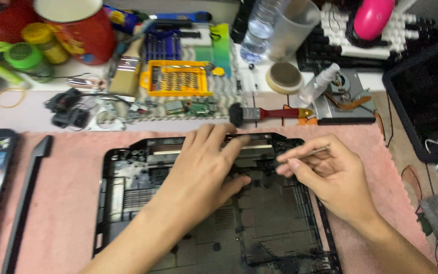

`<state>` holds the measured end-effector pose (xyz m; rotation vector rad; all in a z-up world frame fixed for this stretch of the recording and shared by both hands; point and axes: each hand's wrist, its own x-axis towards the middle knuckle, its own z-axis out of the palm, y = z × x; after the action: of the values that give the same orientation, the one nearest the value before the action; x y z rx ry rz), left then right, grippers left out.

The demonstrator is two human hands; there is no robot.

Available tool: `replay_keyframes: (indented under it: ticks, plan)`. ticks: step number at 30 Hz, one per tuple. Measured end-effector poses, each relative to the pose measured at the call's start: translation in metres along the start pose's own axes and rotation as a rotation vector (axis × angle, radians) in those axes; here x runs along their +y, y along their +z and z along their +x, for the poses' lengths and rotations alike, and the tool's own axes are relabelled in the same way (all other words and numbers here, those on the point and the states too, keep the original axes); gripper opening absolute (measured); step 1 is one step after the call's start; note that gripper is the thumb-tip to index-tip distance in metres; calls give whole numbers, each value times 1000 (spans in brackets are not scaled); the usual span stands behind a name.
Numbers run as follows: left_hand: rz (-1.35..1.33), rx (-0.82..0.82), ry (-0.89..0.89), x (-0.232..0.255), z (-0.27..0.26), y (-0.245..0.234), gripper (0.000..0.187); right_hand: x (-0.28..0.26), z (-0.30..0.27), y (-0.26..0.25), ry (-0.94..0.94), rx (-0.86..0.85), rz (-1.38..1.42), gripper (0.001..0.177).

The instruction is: The person uses a screwdriver to remove screws from the back of a disassembled laptop. They then lift the screen assembly, close the laptop, and proceed to remove small internal components, including a circuit board and a metal bracket, placing them on the workbench.

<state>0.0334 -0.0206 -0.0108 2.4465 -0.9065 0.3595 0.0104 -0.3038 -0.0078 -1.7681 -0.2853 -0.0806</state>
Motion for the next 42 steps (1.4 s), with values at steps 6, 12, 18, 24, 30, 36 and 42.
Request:
replay_keyframes:
  ticks: [6, 12, 18, 24, 30, 36, 42]
  plan:
    - [163, -82, -9, -9, 31, 24, 99, 1, 1, 14, -37, 39, -232, 15]
    - [2, -151, -57, -14, 28, 23, 81, 3, -5, 19, -34, 66, -250, 15]
    - [-28, -127, -91, -12, 29, 21, 75, 3, -7, 19, 33, 46, -349, 14]
    - [-46, -126, -107, -9, 29, 17, 75, 7, -8, 18, -35, 25, -291, 21]
    - [-47, -137, -93, -10, 29, 15, 76, 7, -8, 17, -91, 28, -319, 21]
    - [-29, -119, -62, -9, 30, 14, 75, 4, -9, 16, -67, 6, -344, 19]
    - [-31, -86, -29, -11, 31, 12, 75, 3, -8, 16, -118, 6, -321, 21]
